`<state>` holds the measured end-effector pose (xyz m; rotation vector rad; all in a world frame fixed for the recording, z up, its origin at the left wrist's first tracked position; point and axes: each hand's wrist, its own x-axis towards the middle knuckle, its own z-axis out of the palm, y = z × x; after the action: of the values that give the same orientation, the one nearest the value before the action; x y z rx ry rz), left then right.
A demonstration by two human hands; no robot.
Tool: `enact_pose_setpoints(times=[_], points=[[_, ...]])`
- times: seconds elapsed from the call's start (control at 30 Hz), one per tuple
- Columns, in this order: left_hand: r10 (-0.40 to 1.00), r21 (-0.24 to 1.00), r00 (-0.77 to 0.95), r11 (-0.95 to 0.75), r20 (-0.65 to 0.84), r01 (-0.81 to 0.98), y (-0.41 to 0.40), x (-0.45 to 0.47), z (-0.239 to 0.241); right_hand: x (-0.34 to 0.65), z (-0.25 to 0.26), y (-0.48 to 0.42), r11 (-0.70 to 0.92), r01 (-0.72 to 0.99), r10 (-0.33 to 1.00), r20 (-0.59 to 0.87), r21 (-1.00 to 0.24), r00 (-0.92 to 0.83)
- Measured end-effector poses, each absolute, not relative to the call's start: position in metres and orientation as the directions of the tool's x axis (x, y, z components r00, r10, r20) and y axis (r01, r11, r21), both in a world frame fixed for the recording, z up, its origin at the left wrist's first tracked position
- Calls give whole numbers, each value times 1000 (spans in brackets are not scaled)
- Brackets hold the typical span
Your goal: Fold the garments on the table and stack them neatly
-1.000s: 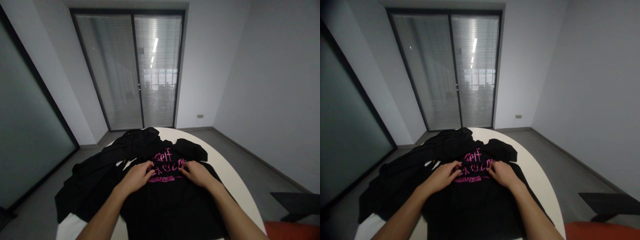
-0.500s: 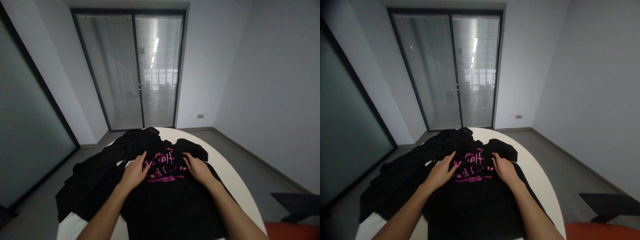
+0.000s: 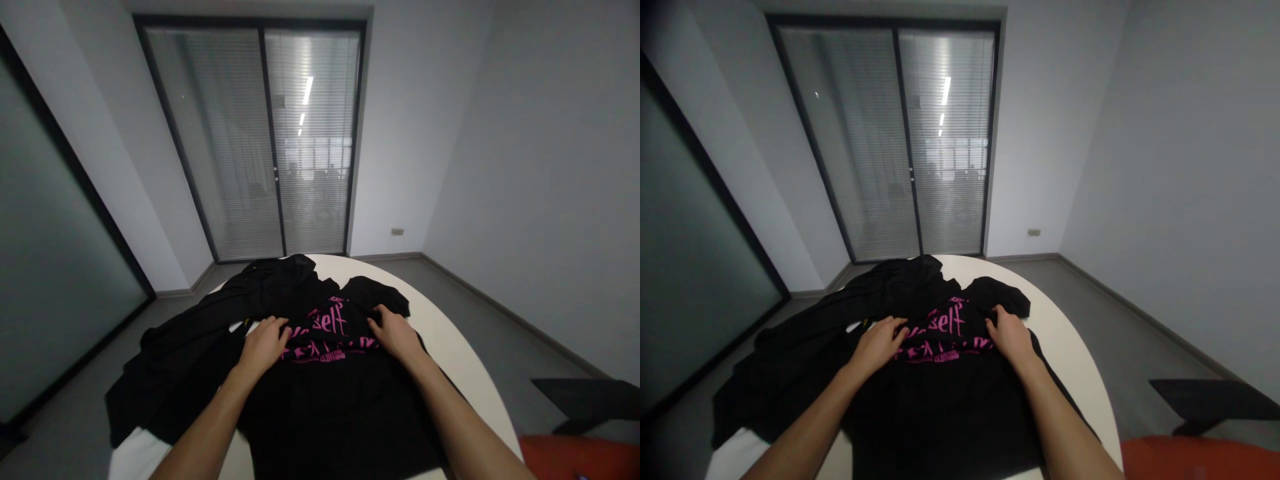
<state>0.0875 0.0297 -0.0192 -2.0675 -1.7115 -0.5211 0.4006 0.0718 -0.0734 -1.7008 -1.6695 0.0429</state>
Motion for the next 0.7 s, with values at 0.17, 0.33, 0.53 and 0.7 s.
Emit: enact_pose_setpoints(times=[0.17, 0.33, 0.53, 0.7], points=[[795, -93, 223, -208, 564, 974, 29, 87, -21, 398, -66, 59, 104, 880, 847, 506, -463, 166], [717, -92, 269, -276, 643, 957, 31, 85, -22, 400, -62, 53, 103, 924, 711, 677, -369, 191], [689, -92, 309, -332, 655, 939, 35, 84, -25, 403, -63, 55, 222, 914, 571, 805, -339, 160], [701, -76, 280, -307, 656, 949, 34, 89, -24, 400, -66, 63, 223, 919, 642, 759, -324, 112]])
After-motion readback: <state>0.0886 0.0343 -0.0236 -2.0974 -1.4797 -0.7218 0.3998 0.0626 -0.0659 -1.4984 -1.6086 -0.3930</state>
